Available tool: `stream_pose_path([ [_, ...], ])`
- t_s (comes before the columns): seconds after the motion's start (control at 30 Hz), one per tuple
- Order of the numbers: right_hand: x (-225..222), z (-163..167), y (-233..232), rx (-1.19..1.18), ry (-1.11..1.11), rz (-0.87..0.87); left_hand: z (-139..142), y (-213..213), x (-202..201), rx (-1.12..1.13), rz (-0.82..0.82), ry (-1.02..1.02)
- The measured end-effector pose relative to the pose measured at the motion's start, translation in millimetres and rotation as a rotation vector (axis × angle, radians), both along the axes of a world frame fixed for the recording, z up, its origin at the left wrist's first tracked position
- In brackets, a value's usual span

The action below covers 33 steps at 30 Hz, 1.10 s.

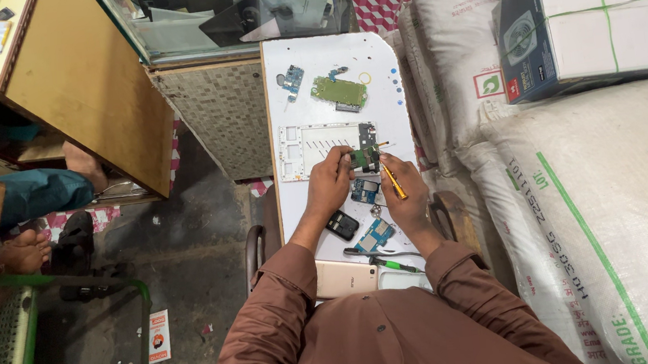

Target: The person sits at a small white work table in a phone repair shop and works on a disassembled smartphone, using a screwdriver on the exposed motherboard and internal components. They reposition the board and parts on the table while continuing to work on the phone internals with the tool.

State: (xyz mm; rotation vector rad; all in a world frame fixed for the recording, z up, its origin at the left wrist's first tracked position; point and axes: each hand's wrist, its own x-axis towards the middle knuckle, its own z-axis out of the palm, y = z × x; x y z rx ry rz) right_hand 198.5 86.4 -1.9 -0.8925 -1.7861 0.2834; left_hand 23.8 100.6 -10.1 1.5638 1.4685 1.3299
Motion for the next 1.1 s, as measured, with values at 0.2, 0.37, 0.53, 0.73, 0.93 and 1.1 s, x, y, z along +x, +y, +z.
stream_pose_path([
  [0.2, 0.4, -0.4, -0.1, -0.004, -0.019, 0.013, 1.2, -0.4, -0.1, 0.0, -0.005, -0.009],
  [0.37, 0.0, -1.7, -0.2, -0.021, -0.012, 0.006, 0.4, -0.9, -1.2, -0.008, -0.006, -0.013],
  [0.53, -0.4, -1.6, -0.4, -0.004, 0.013, 0.001, 1.3, -0.4, -1.2, -0.023, -0.007, 0.001],
  [0.73, -0.6, -1.4, 0.5, 0.041, -0.003, 0.002, 0.6, -0.1, -1.4, -0.02, -0.003, 0.01],
  [0.93, -1.3, -1.5, -0.3, -0.037, 0.019, 0.004, -0.6, 0.6, -1.9, -0.013, -0.006, 0.001],
  [1.1, -0.6, -1.8, 0.1, -0.017, 0.023, 0.015, -0.9, -0.1, -1.5, -0.005, -0.005, -0.011],
])
